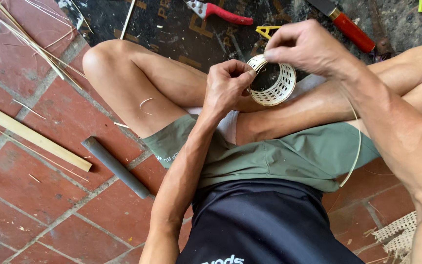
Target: The person sits on the floor weaving a bamboo basket. They press and tuck a thin bamboo strip around the rim of a woven basket body, split and trim bamboo strips with a knife, shape a strip around a metal cylinder form, and secure the strip to the basket with a yellow clip.
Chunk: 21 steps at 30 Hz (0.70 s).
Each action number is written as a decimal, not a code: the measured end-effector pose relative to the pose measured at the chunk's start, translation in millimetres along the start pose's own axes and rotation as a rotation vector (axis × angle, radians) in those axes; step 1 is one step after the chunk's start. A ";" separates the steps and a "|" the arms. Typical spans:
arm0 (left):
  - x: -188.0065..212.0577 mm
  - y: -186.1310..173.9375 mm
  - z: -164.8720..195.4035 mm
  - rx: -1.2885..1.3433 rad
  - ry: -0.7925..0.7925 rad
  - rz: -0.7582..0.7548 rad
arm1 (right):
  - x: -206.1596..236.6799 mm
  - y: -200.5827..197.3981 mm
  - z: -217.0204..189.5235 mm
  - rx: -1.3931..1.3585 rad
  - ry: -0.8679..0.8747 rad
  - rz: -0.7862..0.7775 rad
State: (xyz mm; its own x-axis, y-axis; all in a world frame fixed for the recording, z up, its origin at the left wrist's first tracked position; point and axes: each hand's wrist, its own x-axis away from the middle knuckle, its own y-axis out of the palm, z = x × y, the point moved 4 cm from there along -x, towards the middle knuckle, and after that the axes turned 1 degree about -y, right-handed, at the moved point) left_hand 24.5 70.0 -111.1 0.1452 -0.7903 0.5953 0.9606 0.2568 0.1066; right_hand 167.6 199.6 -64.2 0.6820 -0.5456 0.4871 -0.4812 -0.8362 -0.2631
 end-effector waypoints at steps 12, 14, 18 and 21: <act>2.7 -1.2 8.7 0.009 -0.079 -0.099 | 19.0 18.9 -27.7 0.628 -0.612 0.211; 1.0 -5.1 1.1 0.058 -0.101 -0.136 | 16.6 16.6 -21.0 0.586 -0.602 0.190; -8.6 -9.9 -9.2 0.178 -0.134 -0.189 | 14.2 13.1 -9.4 0.595 -0.617 0.171; -9.7 -10.3 -12.4 0.190 -0.185 -0.220 | 14.8 15.9 -0.6 0.591 -0.625 0.156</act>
State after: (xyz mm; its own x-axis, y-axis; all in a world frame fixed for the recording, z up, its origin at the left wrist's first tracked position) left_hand 16.1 68.1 -127.9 -0.1223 -0.7286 0.6739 0.9004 0.2042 0.3842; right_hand 169.8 178.2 -60.7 0.8928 -0.4413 -0.0906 -0.3474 -0.5465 -0.7620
